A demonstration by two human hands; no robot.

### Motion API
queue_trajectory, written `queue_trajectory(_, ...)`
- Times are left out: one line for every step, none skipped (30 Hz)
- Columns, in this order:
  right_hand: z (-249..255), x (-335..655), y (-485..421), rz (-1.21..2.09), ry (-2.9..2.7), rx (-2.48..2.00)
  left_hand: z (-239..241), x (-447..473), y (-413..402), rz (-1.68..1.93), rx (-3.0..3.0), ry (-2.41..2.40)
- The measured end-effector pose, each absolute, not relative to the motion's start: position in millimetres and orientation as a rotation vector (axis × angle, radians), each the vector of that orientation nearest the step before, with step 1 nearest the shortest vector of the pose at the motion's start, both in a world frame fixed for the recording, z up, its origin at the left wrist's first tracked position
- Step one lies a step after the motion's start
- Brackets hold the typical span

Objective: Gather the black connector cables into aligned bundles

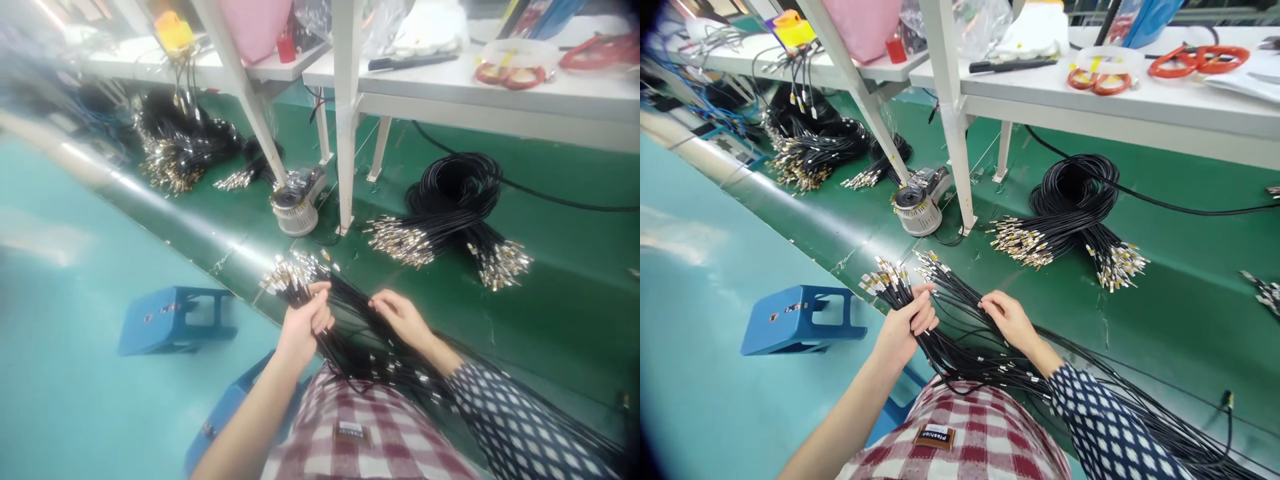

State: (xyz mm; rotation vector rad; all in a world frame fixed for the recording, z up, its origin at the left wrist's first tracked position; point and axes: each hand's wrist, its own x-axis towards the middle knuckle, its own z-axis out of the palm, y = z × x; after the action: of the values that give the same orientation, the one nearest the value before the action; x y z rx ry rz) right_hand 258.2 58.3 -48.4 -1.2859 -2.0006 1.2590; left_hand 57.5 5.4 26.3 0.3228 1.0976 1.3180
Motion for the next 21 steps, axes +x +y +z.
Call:
queue_trajectory(-39.3, 263.9, 47.3, 1.300, -1.929, -1.233, 28.5, 60.2, 7.2, 1.313, 0.334, 1.100)
queue_trajectory(-31.0, 268.7, 37.1, 1.335, -1.859, -1.190, 31.1, 63.2, 9.1, 1.304, 0.349, 1.100)
queue_trajectory(-23.6, 272.2, 28.1, 1.360, -1.802, -1.161, 34.0, 66.6, 10.9, 1.288, 0.367, 1.098)
queue_trajectory(-16.9, 274.3, 20.8, 1.374, -1.762, -1.145, 37.0, 70.2, 12.4, 1.266, 0.392, 1.092)
queue_trajectory(-11.0, 274.7, 15.3, 1.378, -1.727, -1.134, 39.9, 73.9, 13.7, 1.239, 0.423, 1.082)
queue_trajectory(-5.7, 273.4, 11.5, 1.379, -1.695, -1.124, 42.6, 77.6, 14.7, 1.211, 0.458, 1.068)
queue_trajectory(-0.7, 270.8, 9.0, 1.378, -1.665, -1.118, 45.0, 81.0, 15.3, 1.183, 0.496, 1.052)
queue_trajectory(3.8, 266.9, 7.4, 1.374, -1.640, -1.115, 46.9, 84.1, 15.6, 1.158, 0.532, 1.038)
queue_trajectory(8.1, 262.3, 6.3, 1.369, -1.622, -1.118, 48.4, 86.7, 15.6, 1.138, 0.562, 1.028)
queue_trajectory(12.0, 257.5, 5.0, 1.363, -1.616, -1.127, 49.5, 88.7, 15.4, 1.127, 0.584, 1.020)
queue_trajectory(15.3, 252.9, 3.4, 1.358, -1.622, -1.141, 50.2, 90.1, 15.0, 1.121, 0.595, 1.018)
queue_trajectory(17.8, 249.2, 1.2, 1.354, -1.635, -1.158, 50.5, 90.6, 14.3, 1.123, 0.594, 1.024)
queue_trajectory(19.3, 246.8, -1.2, 1.351, -1.654, -1.174, 50.3, 90.3, 13.3, 1.132, 0.582, 1.038)
queue_trajectory(19.4, 246.1, -3.5, 1.353, -1.679, -1.183, 49.7, 88.8, 11.7, 1.145, 0.568, 1.055)
queue_trajectory(17.8, 247.1, -5.0, 1.370, -1.714, -1.176, 48.5, 86.0, 9.6, 1.163, 0.557, 1.071)
queue_trajectory(14.3, 249.6, -5.0, 1.413, -1.758, -1.153, 46.6, 82.0, 6.8, 1.184, 0.551, 1.083)
queue_trajectory(8.7, 253.3, -3.0, 1.484, -1.813, -1.126, 44.1, 76.9, 3.4, 1.209, 0.548, 1.086)
queue_trajectory(0.9, 257.5, 1.5, 1.559, -1.880, -1.127, 41.1, 70.8, -0.5, 1.236, 0.544, 1.078)
queue_trajectory(-9.0, 261.3, 8.4, 1.616, -1.945, -1.173, 37.6, 64.4, -4.6, 1.258, 0.533, 1.064)
queue_trajectory(-20.6, 264.1, 17.5, 1.637, -1.995, -1.259, 34.1, 58.1, -8.8, 1.278, 0.507, 1.050)
queue_trajectory(-33.5, 265.1, 28.3, 1.611, -2.025, -1.377, 30.8, 52.6, -12.7, 1.292, 0.467, 1.038)
